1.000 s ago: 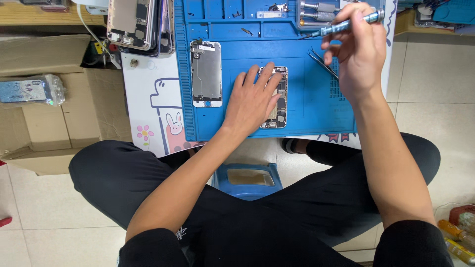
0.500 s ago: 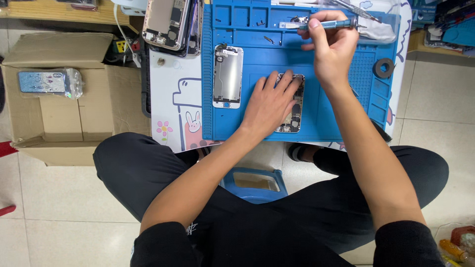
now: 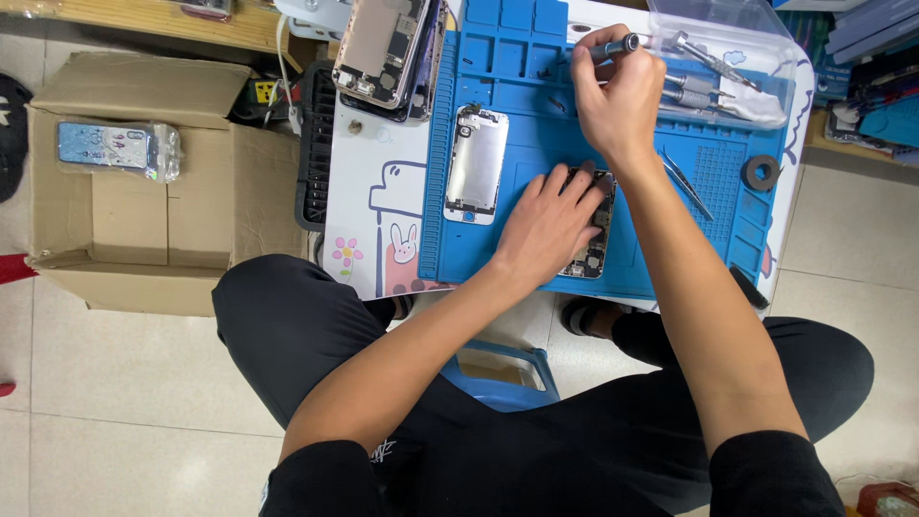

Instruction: The person uses a precision screwdriver to remove screws from a disassembled smartphone placed on a blue anti-static mat. They carefully unscrew multiple fasteners from the internal frame and set them aside, then lift the phone's back cover to separate it from the chassis.

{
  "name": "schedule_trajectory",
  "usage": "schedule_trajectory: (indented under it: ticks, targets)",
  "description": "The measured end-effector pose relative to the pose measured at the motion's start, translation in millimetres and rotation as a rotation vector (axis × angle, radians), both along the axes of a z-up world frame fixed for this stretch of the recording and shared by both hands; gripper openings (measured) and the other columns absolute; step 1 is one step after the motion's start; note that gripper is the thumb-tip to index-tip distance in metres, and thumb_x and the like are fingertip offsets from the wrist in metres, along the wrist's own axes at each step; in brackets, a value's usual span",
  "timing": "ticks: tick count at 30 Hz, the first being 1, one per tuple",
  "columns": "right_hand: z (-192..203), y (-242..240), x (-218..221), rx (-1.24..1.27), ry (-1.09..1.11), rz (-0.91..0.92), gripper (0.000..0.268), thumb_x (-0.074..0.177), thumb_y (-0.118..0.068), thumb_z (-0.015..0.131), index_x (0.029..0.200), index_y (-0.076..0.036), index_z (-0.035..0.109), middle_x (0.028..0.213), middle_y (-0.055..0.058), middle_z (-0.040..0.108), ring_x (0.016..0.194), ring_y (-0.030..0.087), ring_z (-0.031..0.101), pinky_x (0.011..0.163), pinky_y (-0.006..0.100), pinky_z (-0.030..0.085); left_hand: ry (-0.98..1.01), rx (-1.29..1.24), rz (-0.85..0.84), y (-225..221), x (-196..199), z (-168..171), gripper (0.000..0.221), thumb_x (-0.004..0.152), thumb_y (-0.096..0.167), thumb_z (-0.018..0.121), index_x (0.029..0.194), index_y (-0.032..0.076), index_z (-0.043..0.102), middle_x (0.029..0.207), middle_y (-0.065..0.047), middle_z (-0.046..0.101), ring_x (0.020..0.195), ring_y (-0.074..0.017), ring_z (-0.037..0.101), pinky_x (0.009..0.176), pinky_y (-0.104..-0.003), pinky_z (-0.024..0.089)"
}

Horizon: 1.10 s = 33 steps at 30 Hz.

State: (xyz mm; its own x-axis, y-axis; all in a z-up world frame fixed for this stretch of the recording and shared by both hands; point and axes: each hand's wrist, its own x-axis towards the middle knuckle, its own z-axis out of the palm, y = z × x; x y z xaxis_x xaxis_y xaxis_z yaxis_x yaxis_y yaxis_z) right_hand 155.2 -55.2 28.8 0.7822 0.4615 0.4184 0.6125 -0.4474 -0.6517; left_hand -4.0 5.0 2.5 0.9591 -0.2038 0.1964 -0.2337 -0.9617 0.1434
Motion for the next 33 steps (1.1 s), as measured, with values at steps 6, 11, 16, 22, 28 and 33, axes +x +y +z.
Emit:
schedule_trajectory:
  ticks: [6,11,16,22,28,33]
  targets:
    - [0,1,3,-0.067,-0.027,0.059,0.008,0.108,-0.005,0.061,0.101,0.0,0.063,0.078,0.009,0.067,0.058,0.017,0.064,0.052,0.031,0.045,-0.01,0.014,0.017,0,1,3,0.065,0.087,0.061,0.071,0.138,0.022,0.056,0.141,-0.004,0.057,0.118,-0.0248,0.052,0.092,-0.035,0.046]
    - [-4,-1,8,-0.104,-0.054,0.065,0.008,0.107,-0.006,0.062,0.101,-0.002,0.064,0.079,0.009,0.069,0.061,0.019,0.07,0.056,0.032,0.048,-0.009,0.027,0.018,0,1,3,0.069,0.088,0.062,0.069,0.143,0.023,0.054,0.14,-0.002,0.055,0.118,-0.0238,0.051,0.092,-0.035,0.044]
    - [-5,-2,9,-0.124,-0.078,0.082,0.009,0.109,-0.008,0.063,0.103,-0.001,0.064,0.081,0.011,0.072,0.064,0.022,0.071,0.057,0.034,0.051,-0.027,0.023,0.017,0,1,2,0.069,0.087,0.062,0.07,0.141,0.023,0.054,0.14,-0.002,0.056,0.116,-0.0235,0.051,0.09,-0.035,0.044]
    - [-1,-1,6,-0.091,-0.067,0.081,0.007,0.108,-0.006,0.063,0.103,-0.001,0.064,0.084,0.012,0.071,0.064,0.022,0.069,0.056,0.033,0.05,-0.026,0.041,0.021,0,1,3,0.069,0.087,0.063,0.07,0.142,0.023,0.055,0.136,-0.001,0.056,0.114,-0.0228,0.051,0.089,-0.035,0.044]
    - [19,-7,-7,0.102,0.068,0.059,0.011,0.114,-0.005,0.059,0.107,0.002,0.064,0.086,0.015,0.076,0.076,0.019,0.076,0.058,0.029,0.063,-0.03,-0.155,0.025,3,5,3,0.062,0.088,0.056,0.075,0.135,0.018,0.058,0.138,-0.006,0.061,0.113,-0.0267,0.056,0.087,-0.038,0.048]
    - [47,-36,-31,0.607,0.69,-0.06,0.023,0.108,-0.034,0.061,0.105,-0.012,0.055,0.088,0.014,0.075,0.085,0.025,0.082,0.056,0.023,0.058,-0.039,-0.831,0.166,20,16,31,0.043,0.097,0.032,0.068,0.131,0.006,0.062,0.12,-0.008,0.068,0.104,-0.0256,0.063,0.087,-0.039,0.054]
